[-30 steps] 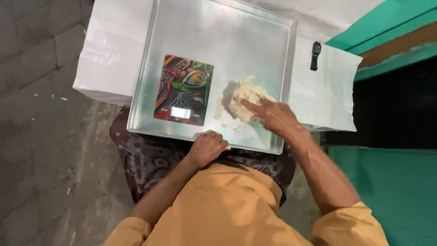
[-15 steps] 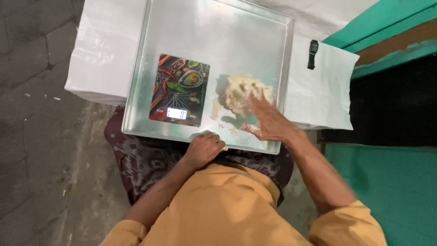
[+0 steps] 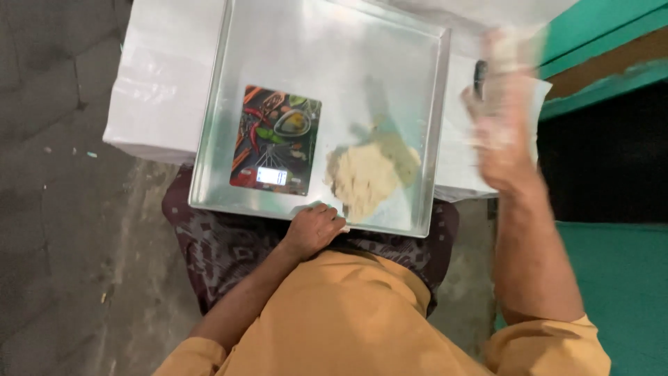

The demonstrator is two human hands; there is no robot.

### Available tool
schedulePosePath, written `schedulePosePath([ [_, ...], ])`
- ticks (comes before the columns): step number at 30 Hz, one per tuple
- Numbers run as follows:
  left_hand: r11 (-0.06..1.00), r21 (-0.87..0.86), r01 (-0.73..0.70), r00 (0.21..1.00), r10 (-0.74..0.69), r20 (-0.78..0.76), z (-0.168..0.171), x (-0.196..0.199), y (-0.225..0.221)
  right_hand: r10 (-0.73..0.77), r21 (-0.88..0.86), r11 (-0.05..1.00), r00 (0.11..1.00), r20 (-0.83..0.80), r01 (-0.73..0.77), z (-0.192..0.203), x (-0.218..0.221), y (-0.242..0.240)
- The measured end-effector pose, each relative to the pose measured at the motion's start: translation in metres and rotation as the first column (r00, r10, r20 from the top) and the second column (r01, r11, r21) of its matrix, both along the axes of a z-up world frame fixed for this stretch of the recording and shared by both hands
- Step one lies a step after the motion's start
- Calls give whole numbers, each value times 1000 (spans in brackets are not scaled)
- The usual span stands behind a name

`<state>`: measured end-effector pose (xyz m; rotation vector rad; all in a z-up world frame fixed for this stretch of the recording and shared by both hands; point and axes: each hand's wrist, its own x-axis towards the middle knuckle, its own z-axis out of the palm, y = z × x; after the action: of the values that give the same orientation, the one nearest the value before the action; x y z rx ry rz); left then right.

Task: Kneading a ball of dough on a metal tray using both hands at a natural, efficient pace.

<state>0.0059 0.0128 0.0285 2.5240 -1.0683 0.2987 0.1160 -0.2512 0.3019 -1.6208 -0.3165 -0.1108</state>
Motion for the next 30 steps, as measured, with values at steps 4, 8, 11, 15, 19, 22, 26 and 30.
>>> schedulePosePath([
  [4, 999, -27, -34, 999, 34, 4, -23, -2, -3, 115, -714, 617, 936, -333, -330, -66, -16, 44],
  [8, 992, -108, -67, 996, 73, 58, -33, -4, -6, -15, -883, 202, 900, -435, -423, -152, -27, 60],
  [11, 992, -114, -45, 998, 51, 46, -24, -3, -5, -112, -874, 323, 902, -417, -364, -160, -24, 67],
  [15, 993, -104, -55, 994, 64, 92, -38, -2, -8, -107, -869, 404, 929, -354, -284, -188, 2, 51],
  [19, 994, -90, -57, 994, 65, 88, -38, -5, -6, -294, -882, 425, 890, -349, -205, -208, 28, 37],
  [22, 994, -86, -68, 992, 77, 99, -35, -4, -7, -416, -825, 550, 814, -405, -130, -191, 30, 41],
  [26, 994, -77, -82, 993, 88, 82, -37, -4, -7, -434, -706, 709, 784, -444, -7, -193, 27, 34],
  [30, 994, -69, -83, 991, 89, 101, -26, -3, -8, -377, -672, 737, 783, -495, -70, -145, 12, 44],
])
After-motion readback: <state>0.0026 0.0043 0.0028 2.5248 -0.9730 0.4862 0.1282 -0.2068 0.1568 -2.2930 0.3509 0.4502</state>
